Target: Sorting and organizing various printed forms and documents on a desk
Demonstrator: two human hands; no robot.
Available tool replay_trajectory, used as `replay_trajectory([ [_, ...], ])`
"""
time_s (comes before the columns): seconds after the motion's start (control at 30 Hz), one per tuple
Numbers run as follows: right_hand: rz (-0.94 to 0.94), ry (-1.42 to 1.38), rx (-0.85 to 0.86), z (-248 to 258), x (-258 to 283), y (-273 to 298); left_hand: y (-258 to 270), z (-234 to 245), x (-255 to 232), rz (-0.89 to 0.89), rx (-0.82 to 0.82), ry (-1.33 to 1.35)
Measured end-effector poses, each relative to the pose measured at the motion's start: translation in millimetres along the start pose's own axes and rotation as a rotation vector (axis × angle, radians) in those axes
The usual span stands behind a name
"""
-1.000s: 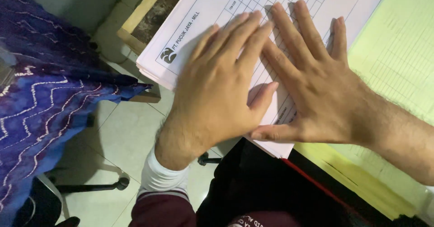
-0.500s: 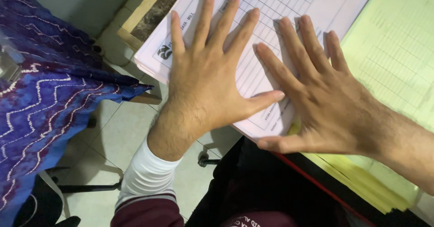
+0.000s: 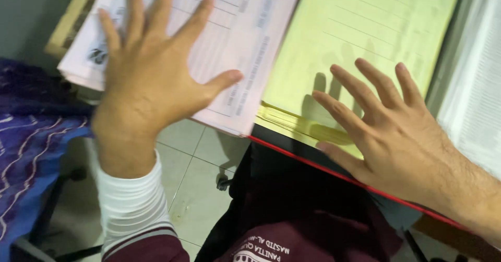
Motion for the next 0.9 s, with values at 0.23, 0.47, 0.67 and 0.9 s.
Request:
replay_trajectory([
  [0.23, -0.087, -0.111, -0.114, -15.8, -15.1, 29.9, 16.0, 27.1, -51.7, -0.189, -0.27, -0.082],
  [0.47, -0.099, -0.236, -0.24, -3.8, -9.0, 48.8, 47.3, 39.2, -177.4, -0.549, -0.416, 0.161],
  [0.67, -0.169, -0.319, -0.529, 53.7, -8.2, 128.4, 39.0, 6.2, -197.5, -0.506, -0.305, 0.121],
  [0.9, -0.58, -0.2, -0.718, 33.0, -44.5, 233.9, 40.0, 6.5, -208.7, -0.425, -0.25, -0.145],
])
Point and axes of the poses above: each hand's wrist, its own y-axis away from the middle knuckle, its own z-axis out of the back of the hand, x = y × z, the point moved 8 cm from there along -y, towards the middle knuckle, and after that the axes turned 13 degrees about -y, right-handed, at the moved point
